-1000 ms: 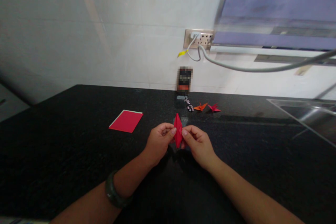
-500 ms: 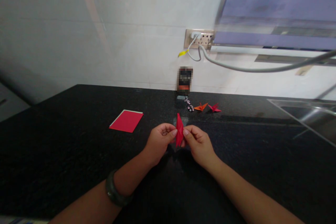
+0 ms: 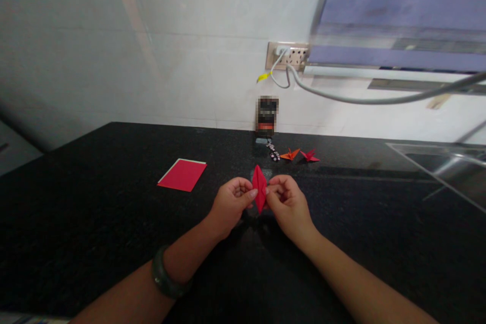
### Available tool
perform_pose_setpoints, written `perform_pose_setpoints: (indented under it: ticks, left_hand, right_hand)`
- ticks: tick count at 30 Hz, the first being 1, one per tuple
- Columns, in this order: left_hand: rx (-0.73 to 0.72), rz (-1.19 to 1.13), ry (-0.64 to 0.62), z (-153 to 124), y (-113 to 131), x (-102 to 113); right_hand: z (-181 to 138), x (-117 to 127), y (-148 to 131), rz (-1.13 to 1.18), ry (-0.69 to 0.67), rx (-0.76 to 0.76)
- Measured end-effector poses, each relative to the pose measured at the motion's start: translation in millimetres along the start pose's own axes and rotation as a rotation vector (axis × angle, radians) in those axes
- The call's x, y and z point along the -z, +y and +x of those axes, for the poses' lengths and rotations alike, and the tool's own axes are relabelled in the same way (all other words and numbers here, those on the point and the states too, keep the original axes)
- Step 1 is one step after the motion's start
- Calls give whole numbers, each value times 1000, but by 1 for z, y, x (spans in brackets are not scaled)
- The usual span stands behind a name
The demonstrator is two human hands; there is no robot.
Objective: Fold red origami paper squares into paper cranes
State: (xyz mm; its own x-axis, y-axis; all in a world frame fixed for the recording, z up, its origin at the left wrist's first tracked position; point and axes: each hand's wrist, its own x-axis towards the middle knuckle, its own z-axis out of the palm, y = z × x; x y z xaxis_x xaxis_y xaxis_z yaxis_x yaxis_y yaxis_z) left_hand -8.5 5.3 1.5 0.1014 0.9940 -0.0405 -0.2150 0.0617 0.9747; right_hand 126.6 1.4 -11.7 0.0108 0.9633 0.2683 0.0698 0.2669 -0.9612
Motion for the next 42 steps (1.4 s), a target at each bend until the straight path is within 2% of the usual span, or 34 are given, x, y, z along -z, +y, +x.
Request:
perform_pose_setpoints:
  ticks: [12,18,20,32,39,42]
  left_hand:
    - [-100,90,34,0,-4,0]
    - [-186,276,85,1,-9,3]
    - [-198,269,85,1,-8,2]
    - [-161,216,81,0,-10,3]
    - [-132,168,86,-1,-7,0]
    - [-136,195,68,-3,-6,-1]
  right_hand:
    - [-2,1,-2,-195,-22,15]
    - [0,3,-7,-402,91,278]
    - [0,3,-7,-440,100,306]
    - [-2,2,-4,-410,103,282]
    - [-3,2,-4,-418,82,177]
    - [-4,2,-4,-454,92,212]
